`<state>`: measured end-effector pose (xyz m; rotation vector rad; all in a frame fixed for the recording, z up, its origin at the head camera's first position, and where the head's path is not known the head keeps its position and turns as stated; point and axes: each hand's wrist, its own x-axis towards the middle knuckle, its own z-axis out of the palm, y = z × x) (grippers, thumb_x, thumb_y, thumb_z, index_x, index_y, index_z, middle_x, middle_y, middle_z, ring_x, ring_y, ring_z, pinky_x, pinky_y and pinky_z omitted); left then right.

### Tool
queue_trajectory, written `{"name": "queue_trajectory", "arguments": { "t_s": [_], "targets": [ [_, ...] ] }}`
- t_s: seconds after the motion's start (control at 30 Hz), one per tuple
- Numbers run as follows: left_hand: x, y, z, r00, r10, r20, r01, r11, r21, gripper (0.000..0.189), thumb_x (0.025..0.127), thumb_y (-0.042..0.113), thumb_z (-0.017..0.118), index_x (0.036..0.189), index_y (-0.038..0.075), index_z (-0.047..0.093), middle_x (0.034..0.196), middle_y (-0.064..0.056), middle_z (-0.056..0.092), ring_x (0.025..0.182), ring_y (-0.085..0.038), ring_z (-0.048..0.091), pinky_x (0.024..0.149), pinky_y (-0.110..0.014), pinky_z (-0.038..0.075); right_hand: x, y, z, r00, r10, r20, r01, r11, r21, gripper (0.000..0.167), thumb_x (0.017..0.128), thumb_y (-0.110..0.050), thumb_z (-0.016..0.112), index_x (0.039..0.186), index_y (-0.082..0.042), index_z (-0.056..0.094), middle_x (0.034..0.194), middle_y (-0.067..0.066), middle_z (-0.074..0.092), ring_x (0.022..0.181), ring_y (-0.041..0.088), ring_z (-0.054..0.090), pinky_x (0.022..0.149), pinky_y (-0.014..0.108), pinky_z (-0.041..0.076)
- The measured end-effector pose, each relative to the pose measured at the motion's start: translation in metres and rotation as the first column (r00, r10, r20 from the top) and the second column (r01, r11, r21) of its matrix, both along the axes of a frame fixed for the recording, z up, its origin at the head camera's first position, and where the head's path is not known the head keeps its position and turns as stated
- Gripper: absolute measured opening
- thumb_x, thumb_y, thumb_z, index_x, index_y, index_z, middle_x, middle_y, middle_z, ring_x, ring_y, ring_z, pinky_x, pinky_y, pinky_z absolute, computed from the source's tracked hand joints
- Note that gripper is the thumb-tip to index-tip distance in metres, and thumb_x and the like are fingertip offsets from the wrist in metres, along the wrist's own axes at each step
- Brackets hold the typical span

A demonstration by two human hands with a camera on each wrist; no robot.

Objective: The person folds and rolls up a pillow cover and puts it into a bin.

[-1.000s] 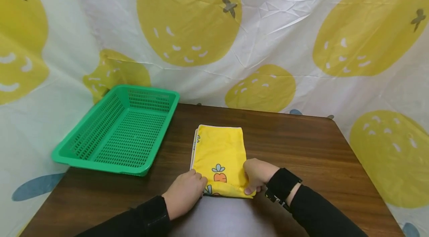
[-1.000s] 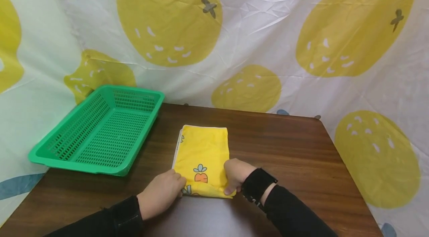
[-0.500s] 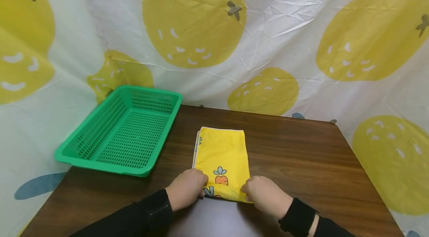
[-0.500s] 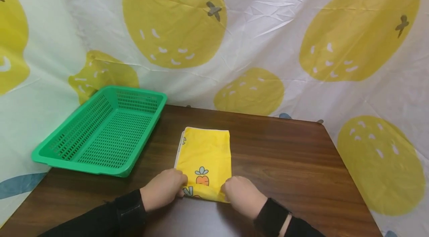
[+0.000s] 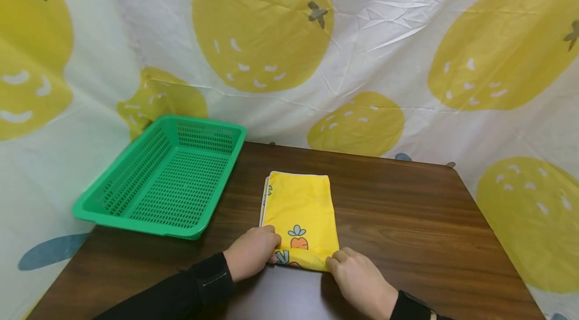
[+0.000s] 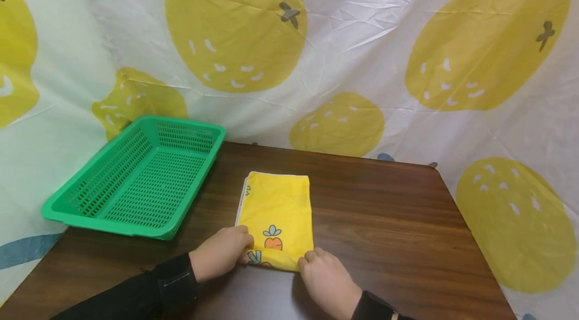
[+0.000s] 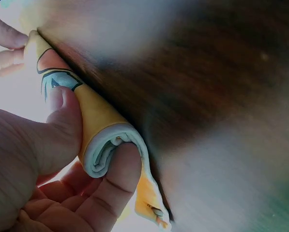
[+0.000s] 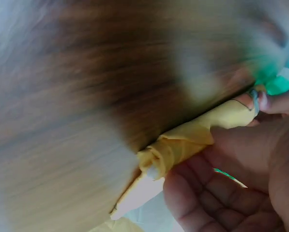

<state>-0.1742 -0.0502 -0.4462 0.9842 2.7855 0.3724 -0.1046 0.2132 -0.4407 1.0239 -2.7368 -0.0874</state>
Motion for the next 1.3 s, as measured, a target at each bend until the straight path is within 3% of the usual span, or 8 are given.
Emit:
{"name": "queue_trajectory", "arguments": {
  "t_s": [0.23,0.47,0.6,0.7,0.87,0.97,1.2,1.3],
  "targets": [
    [-0.002,-0.002,-0.003,1.000,-0.015,-0.001,0.015,1.000,0.019,0.014,0.092,0.018,0.084,0.098,0.009,0.075,0.085,0.001,0.060,0.073,-0.012,0.051,0.070,-0.031,0.049,-0.018,0.008,0.000,0.993,0.018,0.118,-0.010,0.998,-0.069,0.025,0.072,-0.021,0.095,0.081,-0.015,0.073,0.073,-0.006,0.065,0.069,0.007,0.055,0.066,0.025,0.050],
    [0.001,-0.001,0.000,0.999,-0.038,0.006,0.037,0.998,0.047,0.012,0.092,0.017,0.083,0.096,0.009,0.074,0.084,0.003,0.057,0.073,-0.011,0.049,0.070,-0.027,0.047,-0.025,0.014,0.001,0.986,0.124,0.112,-0.128,0.991,0.033,0.023,0.084,-0.015,0.087,0.075,-0.017,0.066,0.070,-0.008,0.063,0.064,0.005,0.047,0.065,0.024,0.045],
    [0.001,-0.001,0.001,0.999,-0.047,0.010,0.047,0.998,0.042,0.011,0.090,0.014,0.084,0.092,0.012,0.073,0.081,0.005,0.052,0.072,-0.010,0.047,0.067,-0.025,0.043,-0.032,0.011,0.009,0.959,0.112,0.261,-0.124,0.992,0.029,0.023,0.087,-0.010,0.084,0.074,-0.017,0.066,0.066,-0.009,0.055,0.062,0.004,0.040,0.062,0.022,0.040],
    [0.001,0.000,0.002,0.999,-0.037,0.021,0.036,0.999,0.024,0.012,0.089,0.014,0.085,0.091,0.014,0.073,0.080,0.005,0.049,0.071,-0.011,0.047,0.067,-0.025,0.041,-0.048,0.006,0.016,0.876,0.034,0.481,-0.053,0.998,0.026,0.016,0.091,-0.011,0.082,0.081,-0.016,0.069,0.070,-0.010,0.053,0.064,0.005,0.043,0.063,0.022,0.040],
    [0.002,0.001,-0.001,0.999,-0.039,0.011,0.039,0.999,0.009,0.014,0.088,0.015,0.086,0.088,0.015,0.072,0.080,0.006,0.049,0.071,-0.011,0.046,0.068,-0.025,0.041,-0.075,-0.002,0.025,0.657,-0.152,0.738,0.145,0.987,0.073,0.013,0.090,-0.015,0.084,0.084,-0.015,0.072,0.073,-0.006,0.055,0.066,0.010,0.050,0.064,0.025,0.042],
    [0.004,0.002,-0.001,0.999,-0.037,0.000,0.037,0.999,0.007,0.014,0.088,0.015,0.086,0.088,0.015,0.072,0.080,0.006,0.050,0.072,-0.011,0.046,0.067,-0.025,0.041,-0.087,-0.006,0.028,0.605,-0.241,0.759,0.229,0.965,0.124,0.019,0.086,-0.021,0.088,0.084,-0.014,0.071,0.067,-0.002,0.055,0.058,0.014,0.051,0.059,0.027,0.042],
    [0.013,0.001,0.001,0.988,-0.046,-0.145,0.034,0.996,-0.083,0.015,0.090,0.021,0.085,0.100,0.015,0.075,0.088,0.003,0.062,0.080,-0.014,0.051,0.077,-0.032,0.051,-0.100,-0.010,0.031,0.597,-0.351,0.721,0.342,0.925,0.167,0.038,0.073,-0.031,0.097,0.091,-0.012,0.070,0.066,0.002,0.057,0.053,0.019,0.052,0.054,0.030,0.043],
    [0.023,-0.001,0.001,0.958,-0.082,-0.275,0.034,0.984,-0.175,0.016,0.095,0.022,0.081,0.108,0.017,0.074,0.094,0.001,0.069,0.084,-0.016,0.056,0.080,-0.034,0.055,-0.099,-0.014,0.031,0.653,-0.341,0.676,0.319,0.934,0.163,0.044,0.070,-0.032,0.099,0.095,-0.010,0.070,0.072,0.003,0.057,0.063,0.021,0.055,0.064,0.033,0.045]
  ]
}}
